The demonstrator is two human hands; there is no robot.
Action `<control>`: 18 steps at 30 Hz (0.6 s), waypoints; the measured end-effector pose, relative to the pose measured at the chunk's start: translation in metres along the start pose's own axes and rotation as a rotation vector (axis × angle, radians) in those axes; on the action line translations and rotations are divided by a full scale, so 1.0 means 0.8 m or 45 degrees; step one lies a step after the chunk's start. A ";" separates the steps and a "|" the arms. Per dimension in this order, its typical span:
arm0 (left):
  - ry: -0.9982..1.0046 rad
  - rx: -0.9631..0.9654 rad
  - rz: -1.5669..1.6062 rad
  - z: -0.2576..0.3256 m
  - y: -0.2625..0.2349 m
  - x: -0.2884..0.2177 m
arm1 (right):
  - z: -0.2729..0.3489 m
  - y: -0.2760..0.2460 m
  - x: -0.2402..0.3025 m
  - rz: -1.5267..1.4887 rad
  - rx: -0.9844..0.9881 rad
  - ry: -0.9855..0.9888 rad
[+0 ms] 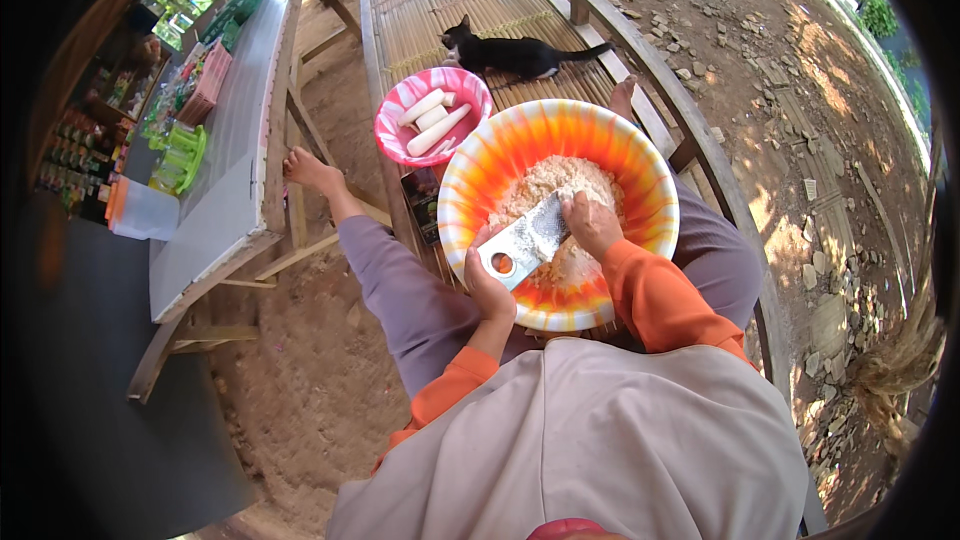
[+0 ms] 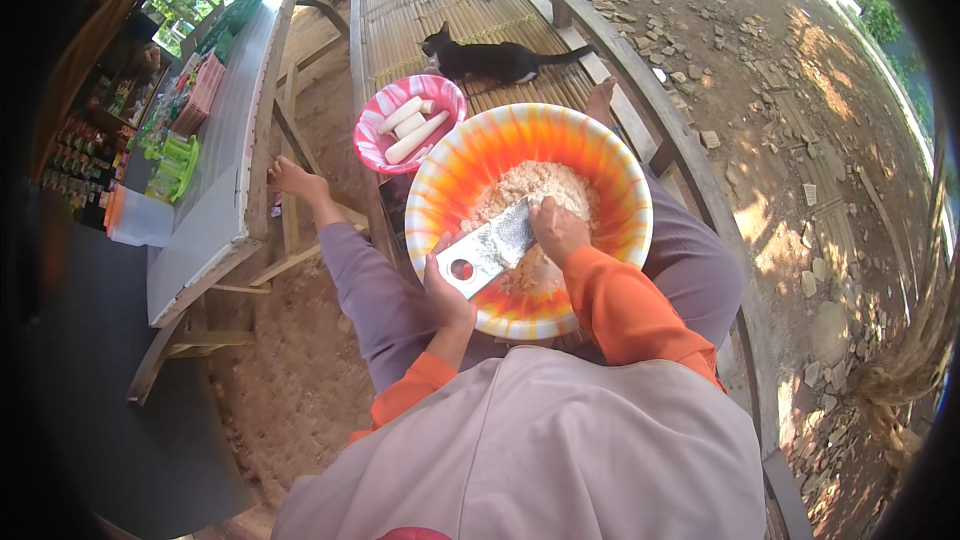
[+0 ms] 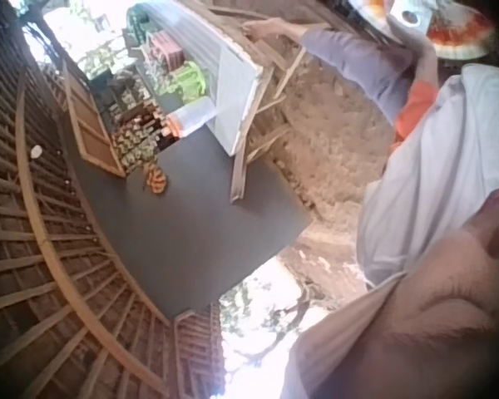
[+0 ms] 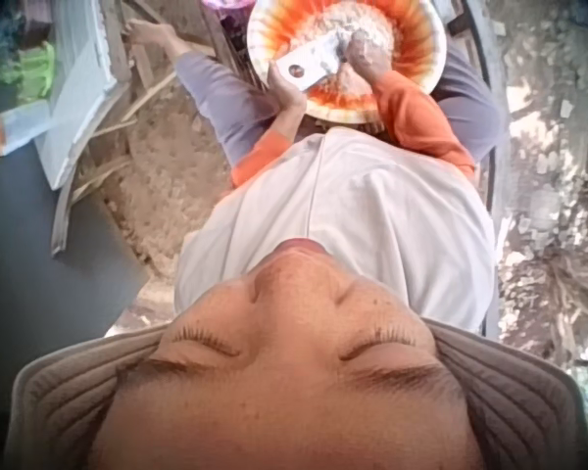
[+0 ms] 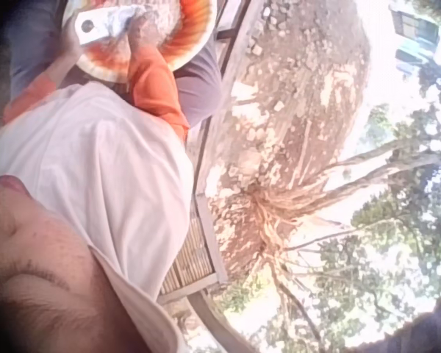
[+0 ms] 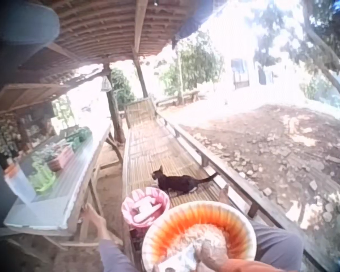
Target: The person grates pieces of cassava into a large bowl using a metal hand grater.
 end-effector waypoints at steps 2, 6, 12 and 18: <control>0.035 0.006 -0.045 -0.001 0.005 -0.006 | 0.027 0.002 0.028 -0.103 0.288 0.025; 0.051 0.013 -0.055 0.007 0.013 -0.013 | 0.033 -0.006 0.025 -0.077 0.281 0.036; -0.005 -0.017 0.010 -0.001 0.004 -0.005 | 0.001 -0.004 -0.015 -0.042 -0.142 0.041; 0.022 -0.021 -0.037 0.007 0.012 -0.012 | 0.034 -0.010 0.034 -0.182 0.258 0.001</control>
Point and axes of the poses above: each hand's wrist, its own z-axis away from the middle knuckle, its own y-axis out of the palm, x = y × z, the point moved 10 cm from there along -z, towards the middle knuckle, and after that the axes turned 13 degrees about z, right-handed, at the moved point
